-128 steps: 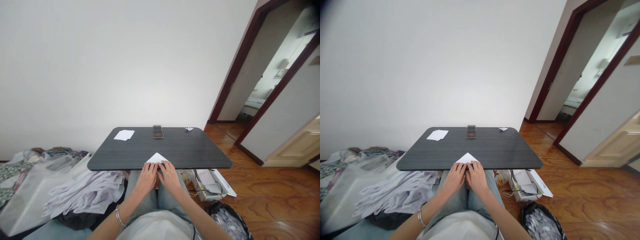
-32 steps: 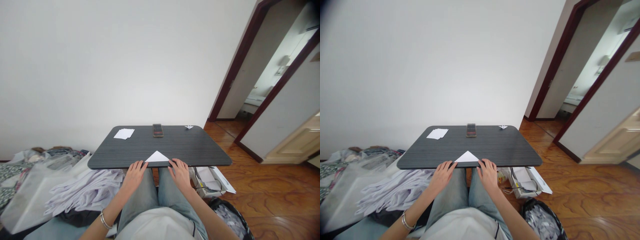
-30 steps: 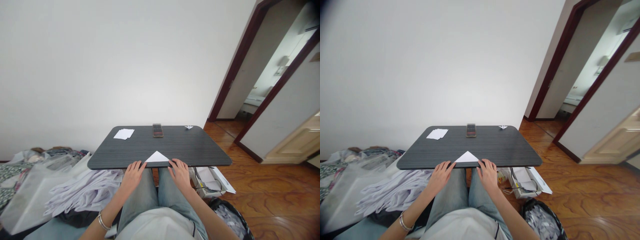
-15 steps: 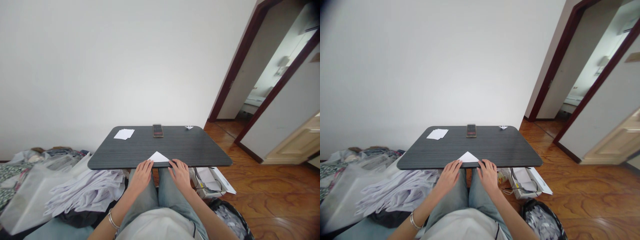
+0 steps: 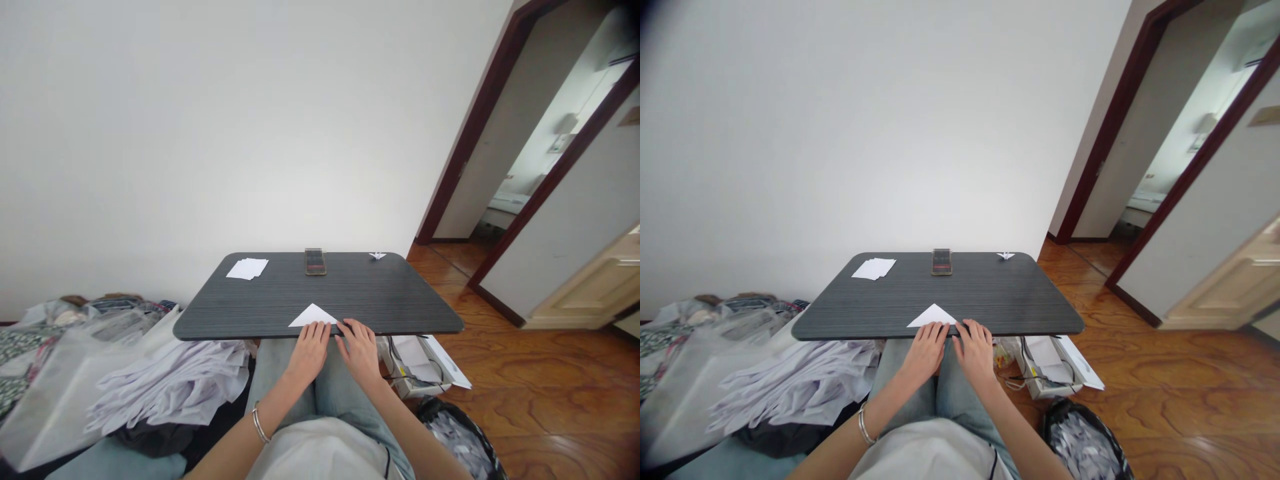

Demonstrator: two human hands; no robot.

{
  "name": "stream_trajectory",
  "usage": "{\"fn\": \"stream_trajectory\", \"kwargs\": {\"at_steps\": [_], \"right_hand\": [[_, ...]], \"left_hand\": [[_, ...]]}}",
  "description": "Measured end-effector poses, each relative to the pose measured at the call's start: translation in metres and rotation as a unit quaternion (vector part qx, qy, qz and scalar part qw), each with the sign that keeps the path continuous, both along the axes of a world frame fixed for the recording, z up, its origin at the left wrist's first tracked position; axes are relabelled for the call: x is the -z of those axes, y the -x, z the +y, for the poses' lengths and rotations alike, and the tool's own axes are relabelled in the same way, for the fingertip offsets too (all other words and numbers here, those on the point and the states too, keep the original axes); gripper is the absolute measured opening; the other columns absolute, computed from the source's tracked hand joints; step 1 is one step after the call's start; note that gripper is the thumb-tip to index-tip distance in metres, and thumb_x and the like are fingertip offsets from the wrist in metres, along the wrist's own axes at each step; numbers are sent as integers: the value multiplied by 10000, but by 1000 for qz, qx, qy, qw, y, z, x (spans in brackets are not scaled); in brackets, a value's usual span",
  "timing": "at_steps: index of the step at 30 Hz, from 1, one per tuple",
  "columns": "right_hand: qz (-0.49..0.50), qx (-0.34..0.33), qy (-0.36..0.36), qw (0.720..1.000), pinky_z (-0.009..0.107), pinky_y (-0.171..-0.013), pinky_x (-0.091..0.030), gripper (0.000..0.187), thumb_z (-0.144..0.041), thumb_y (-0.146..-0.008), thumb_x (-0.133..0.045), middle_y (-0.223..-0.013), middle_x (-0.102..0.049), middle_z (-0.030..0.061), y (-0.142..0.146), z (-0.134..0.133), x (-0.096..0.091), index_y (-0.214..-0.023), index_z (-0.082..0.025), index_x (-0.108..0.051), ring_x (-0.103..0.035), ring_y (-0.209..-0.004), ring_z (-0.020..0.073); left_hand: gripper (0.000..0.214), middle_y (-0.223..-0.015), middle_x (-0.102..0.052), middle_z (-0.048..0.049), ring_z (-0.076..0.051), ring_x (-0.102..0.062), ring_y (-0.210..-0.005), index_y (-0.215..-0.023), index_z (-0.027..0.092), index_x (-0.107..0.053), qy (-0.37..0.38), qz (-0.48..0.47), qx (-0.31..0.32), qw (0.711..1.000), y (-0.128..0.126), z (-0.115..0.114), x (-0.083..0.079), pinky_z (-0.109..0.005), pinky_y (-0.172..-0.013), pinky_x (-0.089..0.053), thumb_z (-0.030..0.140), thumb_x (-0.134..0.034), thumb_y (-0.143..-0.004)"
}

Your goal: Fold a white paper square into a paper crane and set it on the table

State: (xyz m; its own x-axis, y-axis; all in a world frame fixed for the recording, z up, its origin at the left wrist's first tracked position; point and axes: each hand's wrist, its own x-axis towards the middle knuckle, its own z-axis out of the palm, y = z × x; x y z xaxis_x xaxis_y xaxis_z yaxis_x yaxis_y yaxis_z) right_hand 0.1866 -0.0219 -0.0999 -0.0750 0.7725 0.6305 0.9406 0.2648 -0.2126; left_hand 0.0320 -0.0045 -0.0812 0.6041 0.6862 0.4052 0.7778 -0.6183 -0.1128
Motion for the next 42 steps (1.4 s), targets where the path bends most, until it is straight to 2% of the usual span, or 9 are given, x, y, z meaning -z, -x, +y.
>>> {"fn": "stream_trajectory", "kwargs": {"at_steps": [6, 11, 20, 24, 29, 38, 42], "right_hand": [[0, 4, -5, 1000, 380, -894, -345, 268, -265, -885, -451, -1094, -591, 99, 0, 0, 0, -1103, -199, -594, -515, -1036, 232], [6, 4, 7, 1000, 382, -909, -335, 268, -248, -884, -454, -1108, -586, 98, 0, -1, -1, -1111, -195, -587, -506, -1049, 232], [9, 9, -2, 1000, 393, -901, -351, 262, -257, -885, -450, -1090, -585, 100, 0, -2, -2, -1100, -192, -584, -513, -1029, 232], [1, 13, -8, 1000, 423, -911, -362, 297, -290, -881, -452, -1157, -544, 132, 5, -1, 0, -1126, -165, -563, -472, -1093, 263], [-13, -28, 1, 1000, 446, -946, -349, 309, -270, -871, -465, -1178, -530, 129, 19, -1, -3, -1152, -174, -548, -417, -1155, 276], [-12, -77, 28, 997, 439, -946, -347, 266, -280, -860, -506, -1111, -549, 104, 52, 5, -21, -1109, -220, -577, -478, -1030, 249], [-20, -72, 19, 997, 453, -943, -336, 252, -289, -860, -508, -1096, -558, 98, 59, 6, -23, -1100, -253, -578, -484, -1016, 253]], "left_hand": [[558, -1175, -500, -116, -248, -444, -1098, -1348, 164, -320, -7, 3, -8, 1000, 12, -2, 1, -437, -966, -327, 108, -431, -804], [582, -1159, -495, -99, -250, -440, -1080, -1369, 190, -308, -9, 4, -46, 999, 26, -6, 0, -432, -967, -329, 97, -431, -808], [594, -1131, -505, -118, -252, -449, -1064, -1360, 179, -328, -21, 2, -96, 995, 51, -9, 3, -420, -921, -357, 83, -458, -788], [528, -1160, -511, -134, -259, -456, -1082, -1322, 157, -383, -31, -1, -93, 995, 51, -9, 7, -410, -899, -374, 88, -439, -801], [486, -1184, -515, -144, -269, -448, -1116, -1291, 133, -415, -35, 1, -93, 995, 50, -8, 12, -418, -918, -362, 88, -430, -807], [441, -1178, -515, -109, -251, -443, -1100, -1254, 161, -439, -20, -26, -98, 995, 50, -9, 7, -411, -924, -366, 118, -456, -816], [418, -1207, -509, -101, -242, -429, -1119, -1247, 156, -436, -23, -23, -90, 995, 49, -9, 8, -405, -935, -362, 129, -450, -830]]}}
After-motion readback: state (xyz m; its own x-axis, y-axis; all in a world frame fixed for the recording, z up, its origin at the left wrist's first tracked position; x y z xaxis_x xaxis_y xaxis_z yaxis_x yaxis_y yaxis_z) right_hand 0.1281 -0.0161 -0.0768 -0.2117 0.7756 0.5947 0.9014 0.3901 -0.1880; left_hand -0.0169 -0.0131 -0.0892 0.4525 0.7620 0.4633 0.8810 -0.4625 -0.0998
